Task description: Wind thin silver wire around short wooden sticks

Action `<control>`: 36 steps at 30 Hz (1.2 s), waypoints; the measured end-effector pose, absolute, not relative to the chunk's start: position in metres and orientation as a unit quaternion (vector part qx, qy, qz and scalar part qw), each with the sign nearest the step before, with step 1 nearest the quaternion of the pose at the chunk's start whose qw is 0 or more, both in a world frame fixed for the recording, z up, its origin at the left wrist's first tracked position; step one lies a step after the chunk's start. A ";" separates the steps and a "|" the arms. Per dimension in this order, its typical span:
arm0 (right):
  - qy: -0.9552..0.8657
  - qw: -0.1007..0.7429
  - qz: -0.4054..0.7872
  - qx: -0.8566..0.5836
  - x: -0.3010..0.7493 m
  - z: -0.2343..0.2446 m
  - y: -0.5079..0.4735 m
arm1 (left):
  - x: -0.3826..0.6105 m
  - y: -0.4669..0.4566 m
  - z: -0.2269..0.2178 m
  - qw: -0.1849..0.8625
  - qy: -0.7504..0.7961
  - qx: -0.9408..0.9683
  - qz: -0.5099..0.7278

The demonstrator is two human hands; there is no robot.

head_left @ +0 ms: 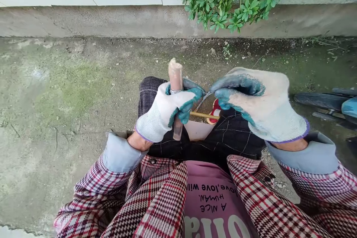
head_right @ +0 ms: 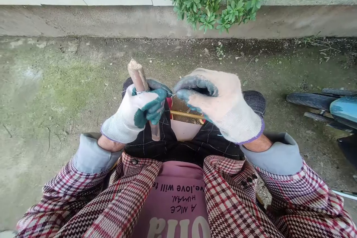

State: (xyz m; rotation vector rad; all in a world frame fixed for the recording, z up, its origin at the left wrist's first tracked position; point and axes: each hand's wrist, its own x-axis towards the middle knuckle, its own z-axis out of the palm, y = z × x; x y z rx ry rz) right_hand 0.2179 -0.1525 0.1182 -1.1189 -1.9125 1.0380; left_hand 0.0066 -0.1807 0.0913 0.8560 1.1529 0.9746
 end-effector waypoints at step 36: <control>-0.619 0.401 0.470 -0.485 0.198 0.094 -0.171 | 0.005 -0.191 0.100 0.409 0.574 0.495 0.509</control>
